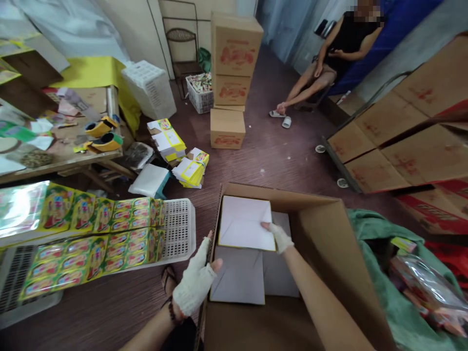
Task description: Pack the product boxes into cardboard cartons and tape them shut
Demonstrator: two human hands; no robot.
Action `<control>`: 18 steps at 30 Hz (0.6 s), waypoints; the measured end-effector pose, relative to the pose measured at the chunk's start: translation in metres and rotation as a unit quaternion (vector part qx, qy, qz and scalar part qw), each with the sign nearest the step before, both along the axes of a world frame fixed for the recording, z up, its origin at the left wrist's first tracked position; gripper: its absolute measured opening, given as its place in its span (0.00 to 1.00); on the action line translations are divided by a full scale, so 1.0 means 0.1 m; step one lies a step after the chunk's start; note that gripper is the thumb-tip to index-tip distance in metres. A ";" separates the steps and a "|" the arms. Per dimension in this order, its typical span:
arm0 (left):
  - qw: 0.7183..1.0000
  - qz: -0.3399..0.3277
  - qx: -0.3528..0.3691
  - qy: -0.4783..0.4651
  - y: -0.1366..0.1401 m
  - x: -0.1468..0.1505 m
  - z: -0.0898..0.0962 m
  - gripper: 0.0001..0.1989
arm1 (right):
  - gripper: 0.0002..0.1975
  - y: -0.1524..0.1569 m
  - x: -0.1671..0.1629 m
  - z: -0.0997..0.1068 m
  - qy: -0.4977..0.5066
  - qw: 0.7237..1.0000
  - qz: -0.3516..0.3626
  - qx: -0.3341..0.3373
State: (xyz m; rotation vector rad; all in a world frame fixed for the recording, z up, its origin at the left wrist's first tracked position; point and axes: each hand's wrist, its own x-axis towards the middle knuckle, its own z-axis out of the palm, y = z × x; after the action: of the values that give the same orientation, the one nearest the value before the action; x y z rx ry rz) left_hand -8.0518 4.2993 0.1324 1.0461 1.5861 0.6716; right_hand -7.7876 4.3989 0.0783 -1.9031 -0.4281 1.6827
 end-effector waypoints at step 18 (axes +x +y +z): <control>0.998 -0.010 -0.059 -0.023 -0.12 0.10 0.09 0.40 | 0.44 -0.08 -0.43 -0.56 -0.336 0.903 0.238 0.122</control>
State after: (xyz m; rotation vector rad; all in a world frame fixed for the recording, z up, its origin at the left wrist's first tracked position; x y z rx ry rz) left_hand -8.0417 4.2875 0.1419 0.9522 1.5547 0.5783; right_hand -7.8302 4.3912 0.0223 -2.2584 -1.3996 1.0851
